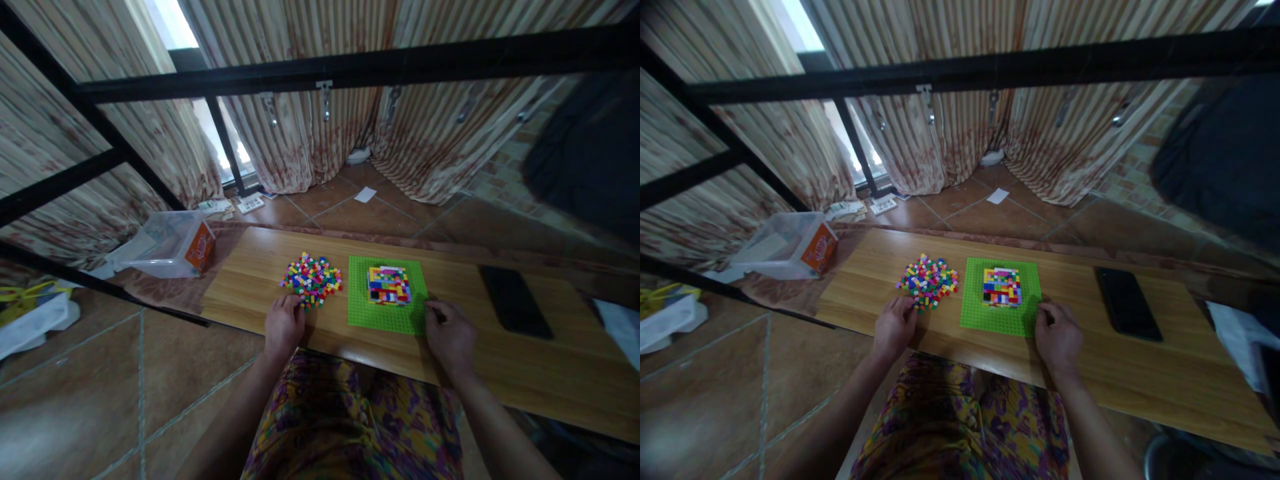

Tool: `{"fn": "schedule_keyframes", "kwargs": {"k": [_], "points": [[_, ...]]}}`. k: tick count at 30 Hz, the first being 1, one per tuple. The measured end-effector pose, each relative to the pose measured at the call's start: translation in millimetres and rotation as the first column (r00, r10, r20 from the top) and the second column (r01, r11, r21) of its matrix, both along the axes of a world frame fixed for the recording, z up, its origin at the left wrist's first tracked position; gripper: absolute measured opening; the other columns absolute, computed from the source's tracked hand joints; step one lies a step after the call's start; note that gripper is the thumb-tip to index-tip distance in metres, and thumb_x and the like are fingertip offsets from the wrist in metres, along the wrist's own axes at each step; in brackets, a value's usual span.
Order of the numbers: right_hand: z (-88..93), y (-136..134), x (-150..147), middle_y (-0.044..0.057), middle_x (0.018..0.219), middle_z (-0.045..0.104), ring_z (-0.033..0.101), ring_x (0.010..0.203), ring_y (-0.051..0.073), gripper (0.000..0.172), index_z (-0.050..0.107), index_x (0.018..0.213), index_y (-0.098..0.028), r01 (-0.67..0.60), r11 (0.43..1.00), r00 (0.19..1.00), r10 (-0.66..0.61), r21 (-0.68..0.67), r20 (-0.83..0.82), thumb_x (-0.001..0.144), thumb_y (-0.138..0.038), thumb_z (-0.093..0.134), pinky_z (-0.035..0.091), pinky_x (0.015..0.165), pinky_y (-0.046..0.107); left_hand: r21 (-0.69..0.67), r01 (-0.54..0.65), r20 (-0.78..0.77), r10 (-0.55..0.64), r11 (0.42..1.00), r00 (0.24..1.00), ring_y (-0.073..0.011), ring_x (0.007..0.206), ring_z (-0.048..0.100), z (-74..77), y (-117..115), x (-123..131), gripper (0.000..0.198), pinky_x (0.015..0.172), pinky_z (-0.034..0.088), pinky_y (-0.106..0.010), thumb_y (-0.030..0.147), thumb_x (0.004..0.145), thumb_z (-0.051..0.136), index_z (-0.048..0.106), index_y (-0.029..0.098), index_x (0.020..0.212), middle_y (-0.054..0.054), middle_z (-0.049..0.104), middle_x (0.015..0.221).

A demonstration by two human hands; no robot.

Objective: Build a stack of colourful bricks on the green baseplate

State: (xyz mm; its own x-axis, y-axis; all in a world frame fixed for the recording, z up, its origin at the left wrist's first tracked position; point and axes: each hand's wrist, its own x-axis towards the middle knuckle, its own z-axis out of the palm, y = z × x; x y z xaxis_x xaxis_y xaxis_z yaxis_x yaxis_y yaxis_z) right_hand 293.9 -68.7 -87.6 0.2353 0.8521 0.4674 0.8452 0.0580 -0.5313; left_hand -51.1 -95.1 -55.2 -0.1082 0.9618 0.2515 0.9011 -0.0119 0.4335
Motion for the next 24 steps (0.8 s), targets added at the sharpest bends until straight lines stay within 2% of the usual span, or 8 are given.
{"fn": "schedule_keyframes", "kwargs": {"k": [8,12,18,24], "points": [[-1.1,0,1,0.010,0.088,0.069,0.063,0.080,0.022,0.028,0.068,0.083,-0.018,-0.016,1.000,1.000,0.016,0.008,0.004,0.085,-0.036,0.046,0.048,0.072,0.032,0.073,0.023,0.145,-0.033,0.997,0.989,-0.0185,0.089,0.063,1.4,-3,-4,0.023,0.079,0.052,-0.030,0.020,0.088,0.050,0.063,0.019,0.107,-0.007,0.065,0.098],[0.0,0,1,0.010,0.088,0.069,0.063,0.080,0.022,0.028,0.068,0.083,-0.017,-0.011,1.000,1.000,0.011,0.011,0.012,0.085,-0.036,0.046,0.048,0.072,0.032,0.078,0.040,0.147,-0.052,0.996,0.988,-0.0189,0.090,0.063,1.2,-2,-6,0.026,0.080,0.052,-0.031,0.019,0.089,0.047,0.063,0.020,0.110,-0.008,0.064,0.099],[-1.3,1,1,0.011,0.089,0.069,0.063,0.081,0.023,0.029,0.069,0.084,-0.017,-0.001,1.000,1.000,0.001,-0.002,0.008,0.085,-0.036,0.047,0.048,0.073,0.033,0.079,0.022,0.165,-0.035,0.997,0.986,-0.0206,0.094,0.064,-3.7,8,-3,0.028,0.083,0.053,-0.033,0.018,0.086,0.051,0.063,0.017,0.111,-0.010,0.064,0.104],[-1.9,0,1,0.011,0.089,0.069,0.064,0.081,0.022,0.029,0.068,0.084,-0.017,-0.014,1.000,1.000,0.014,0.012,0.000,0.086,-0.036,0.047,0.048,0.074,0.032,0.018,-0.032,0.187,0.028,0.999,0.982,-0.0217,0.090,0.065,-4.0,16,-1,0.029,0.080,0.054,-0.034,0.017,0.081,0.056,0.063,0.019,0.109,-0.010,0.065,0.105]]}}
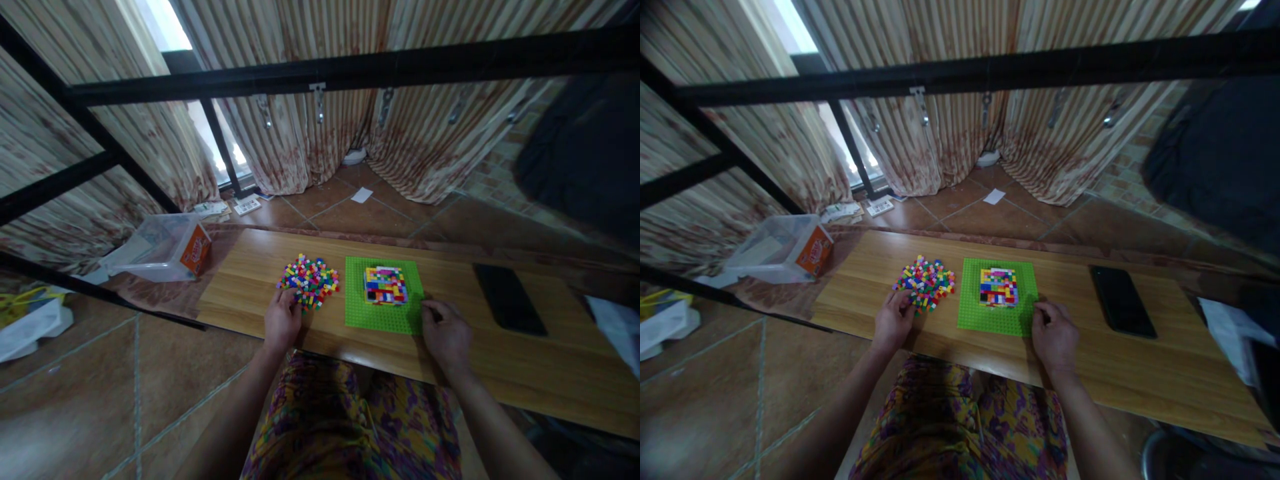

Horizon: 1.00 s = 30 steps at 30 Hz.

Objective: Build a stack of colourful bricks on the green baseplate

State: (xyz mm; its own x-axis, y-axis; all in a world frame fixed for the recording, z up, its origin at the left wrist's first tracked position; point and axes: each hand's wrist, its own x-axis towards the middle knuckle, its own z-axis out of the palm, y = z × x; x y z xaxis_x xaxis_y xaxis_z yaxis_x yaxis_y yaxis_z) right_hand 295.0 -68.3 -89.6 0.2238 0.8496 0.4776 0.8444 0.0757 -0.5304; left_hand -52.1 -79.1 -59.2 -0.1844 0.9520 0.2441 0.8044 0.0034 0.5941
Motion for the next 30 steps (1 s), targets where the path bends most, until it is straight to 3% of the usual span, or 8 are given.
{"fn": "schedule_keyframes", "kwargs": {"k": [12,23,30], "points": [[-0.7,0,1,0.010,0.087,0.069,0.063,0.080,0.022,0.027,0.068,0.083,-0.018,0.005,1.000,1.000,-0.005,-0.004,0.005,0.085,-0.035,0.047,0.047,0.072,0.032,-0.058,-0.017,0.007,0.018,0.998,1.000,-0.0195,0.089,0.064,-3.1,7,-5,0.026,0.082,0.051,-0.032,0.019,0.079,0.060,0.065,0.022,0.105,-0.005,0.068,0.093],[1.1,-1,0,0.010,0.089,0.068,0.063,0.082,0.022,0.027,0.067,0.084,-0.018,-0.009,1.000,1.000,0.009,-0.001,0.001,0.085,-0.036,0.046,0.048,0.076,0.034,0.092,0.056,0.141,-0.069,0.994,0.988,-0.0195,0.090,0.064,0.5,6,-7,0.018,0.081,0.052,-0.033,0.020,0.085,0.051,0.066,0.019,0.095,-0.007,0.067,0.095],[1.7,-1,0,0.010,0.089,0.069,0.063,0.080,0.022,0.028,0.068,0.084,-0.018,0.004,1.000,1.000,-0.004,-0.011,-0.006,0.085,-0.036,0.046,0.048,0.074,0.034,0.161,0.054,0.183,-0.084,0.985,0.980,-0.0181,0.088,0.064,-5.4,12,-1,0.015,0.083,0.052,-0.032,0.020,0.087,0.052,0.066,0.018,0.091,-0.005,0.068,0.090]]}}
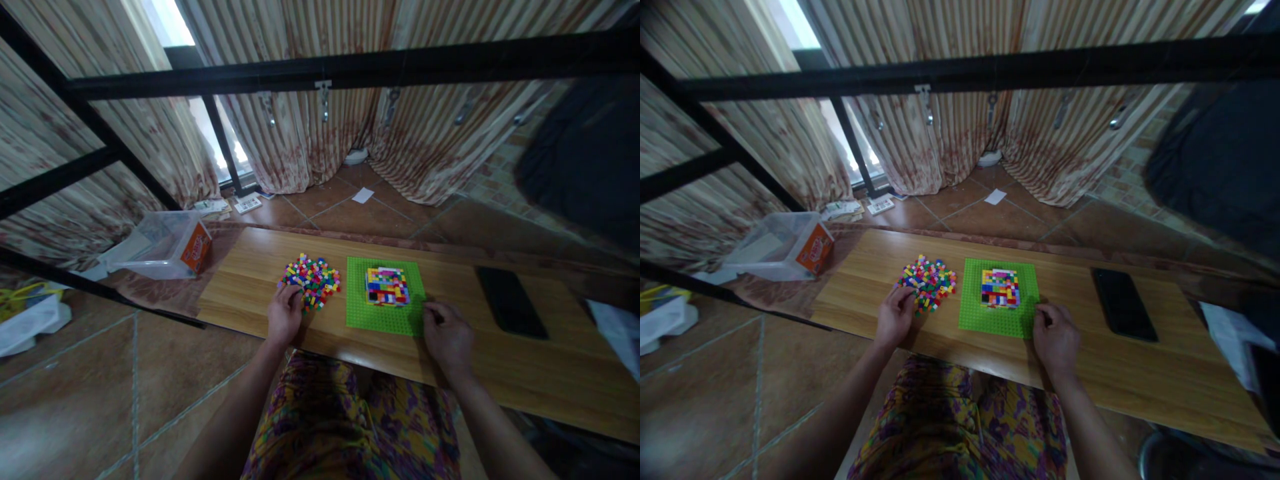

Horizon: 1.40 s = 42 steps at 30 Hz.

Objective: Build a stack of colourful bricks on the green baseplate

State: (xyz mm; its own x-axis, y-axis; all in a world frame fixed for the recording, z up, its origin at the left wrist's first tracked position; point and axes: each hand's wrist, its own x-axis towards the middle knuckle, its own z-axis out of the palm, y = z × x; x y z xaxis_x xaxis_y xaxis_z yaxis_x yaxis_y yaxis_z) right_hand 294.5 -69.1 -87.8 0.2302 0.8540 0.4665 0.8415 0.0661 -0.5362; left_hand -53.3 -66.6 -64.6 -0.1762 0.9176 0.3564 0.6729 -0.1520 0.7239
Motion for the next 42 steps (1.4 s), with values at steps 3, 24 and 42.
{"fn": "schedule_keyframes", "kwargs": {"k": [3,24,42], "points": [[-0.4,0,0,0.010,0.089,0.068,0.063,0.082,0.022,0.028,0.067,0.084,-0.018,-0.019,1.000,1.000,0.020,0.011,-0.005,0.085,-0.036,0.047,0.048,0.074,0.033,0.017,-0.020,0.009,0.020,1.000,1.000,-0.0184,0.088,0.063,-2.3,3,5,0.015,0.082,0.052,-0.033,0.020,0.086,0.053,0.067,0.018,0.092,-0.006,0.068,0.091],[0.0,0,-1,0.010,0.089,0.068,0.063,0.082,0.022,0.028,0.067,0.084,-0.018,-0.008,1.000,1.000,0.008,0.002,-0.005,0.086,-0.036,0.046,0.048,0.075,0.034,-0.013,0.038,-0.247,-0.040,0.999,0.968,-0.0202,0.091,0.063,16.0,16,9,0.021,0.088,0.050,-0.036,0.019,0.088,0.052,0.070,0.021,0.097,-0.006,0.070,0.093],[0.3,2,-6,0.009,0.091,0.068,0.063,0.082,0.022,0.023,0.066,0.085,-0.019,-0.016,1.000,0.997,0.017,0.012,-0.073,0.086,-0.030,0.046,0.050,0.077,0.035,0.109,0.181,0.123,-0.194,0.977,0.973,-0.0157,0.082,0.066,40.3,27,46,0.009,0.078,0.055,-0.031,0.023,0.084,0.060,0.067,0.020,0.089,-0.003,0.070,0.088]]}}
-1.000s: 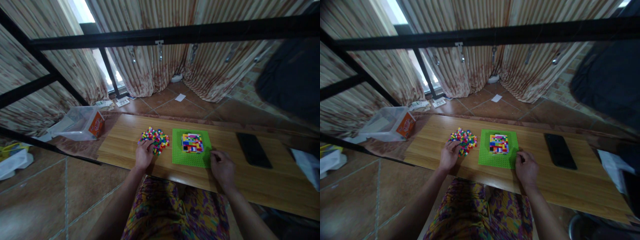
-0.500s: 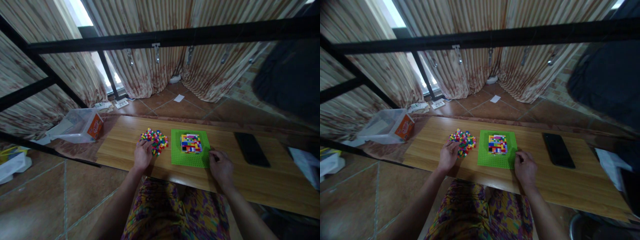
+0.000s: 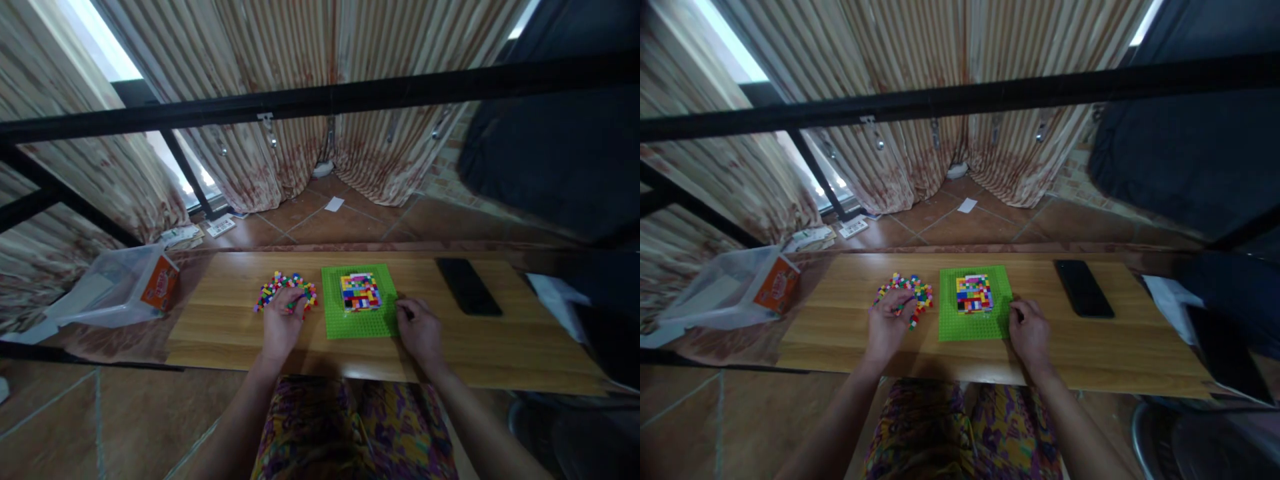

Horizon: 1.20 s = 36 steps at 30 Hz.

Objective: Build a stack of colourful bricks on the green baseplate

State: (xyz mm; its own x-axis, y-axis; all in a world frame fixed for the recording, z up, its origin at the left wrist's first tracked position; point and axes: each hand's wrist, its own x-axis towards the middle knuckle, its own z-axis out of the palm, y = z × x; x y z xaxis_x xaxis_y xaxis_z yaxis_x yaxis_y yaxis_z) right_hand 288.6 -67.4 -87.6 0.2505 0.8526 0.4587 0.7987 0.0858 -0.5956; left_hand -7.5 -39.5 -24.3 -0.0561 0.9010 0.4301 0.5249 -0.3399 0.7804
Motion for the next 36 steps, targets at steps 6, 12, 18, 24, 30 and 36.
{"fn": "schedule_keyframes", "kwargs": {"k": [6,12,18,24,30,36], "points": [[2.5,1,-3,0.009,0.092,0.067,0.063,0.081,0.021,0.022,0.066,0.086,-0.019,-0.004,1.000,0.999,0.004,-0.002,-0.031,0.086,-0.025,0.045,0.050,0.077,0.034,-0.004,0.133,-0.075,-0.133,0.991,0.988,-0.0148,0.080,0.064,12.6,17,32,0.012,0.077,0.052,-0.029,0.017,0.084,0.058,0.069,0.021,0.082,-0.002,0.069,0.082],[3.1,2,-4,0.008,0.091,0.067,0.063,0.083,0.020,0.021,0.066,0.085,-0.019,-0.008,1.000,0.999,0.008,0.003,-0.051,0.086,-0.023,0.045,0.049,0.078,0.033,-0.072,0.254,-0.175,-0.263,0.965,0.949,-0.0141,0.084,0.065,20.1,36,69,0.022,0.081,0.052,-0.027,0.009,0.085,0.052,0.071,0.020,0.085,-0.004,0.070,0.089],[4.4,3,-6,0.008,0.089,0.066,0.063,0.083,0.020,0.021,0.066,0.084,-0.019,-0.010,1.000,0.997,0.010,-0.006,-0.077,0.086,-0.021,0.045,0.049,0.079,0.033,-0.180,0.244,-0.444,-0.300,0.953,0.844,-0.0163,0.091,0.066,23.8,50,98,0.021,0.087,0.049,-0.028,0.014,0.089,0.051,0.070,0.022,0.094,-0.004,0.071,0.097],[5.2,3,-6,0.008,0.090,0.066,0.062,0.084,0.020,0.021,0.066,0.084,-0.020,-0.019,1.000,0.995,0.019,-0.006,-0.100,0.086,-0.022,0.045,0.049,0.080,0.032,-0.199,0.233,-0.607,-0.306,0.952,0.733,-0.0188,0.095,0.065,22.1,59,110,0.021,0.092,0.046,-0.032,0.016,0.087,0.054,0.065,0.020,0.105,-0.005,0.072,0.098],[5.4,3,-6,0.009,0.091,0.066,0.063,0.085,0.020,0.021,0.066,0.085,-0.020,-0.009,1.000,0.994,0.008,-0.014,-0.113,0.087,-0.023,0.045,0.049,0.079,0.033,-0.188,0.247,-0.637,-0.310,0.951,0.706,-0.0189,0.091,0.063,24.5,64,115,0.020,0.091,0.046,-0.032,0.016,0.086,0.054,0.064,0.021,0.103,-0.004,0.072,0.092],[5.7,3,-6,0.008,0.090,0.066,0.063,0.083,0.020,0.022,0.066,0.085,-0.020,-0.026,1.000,0.993,0.025,-0.007,-0.118,0.087,-0.022,0.044,0.049,0.078,0.033,-0.173,0.268,-0.614,-0.317,0.948,0.723,-0.0193,0.091,0.062,22.9,69,116,0.024,0.092,0.045,-0.034,0.013,0.082,0.057,0.064,0.021,0.104,-0.004,0.071,0.090]]}}
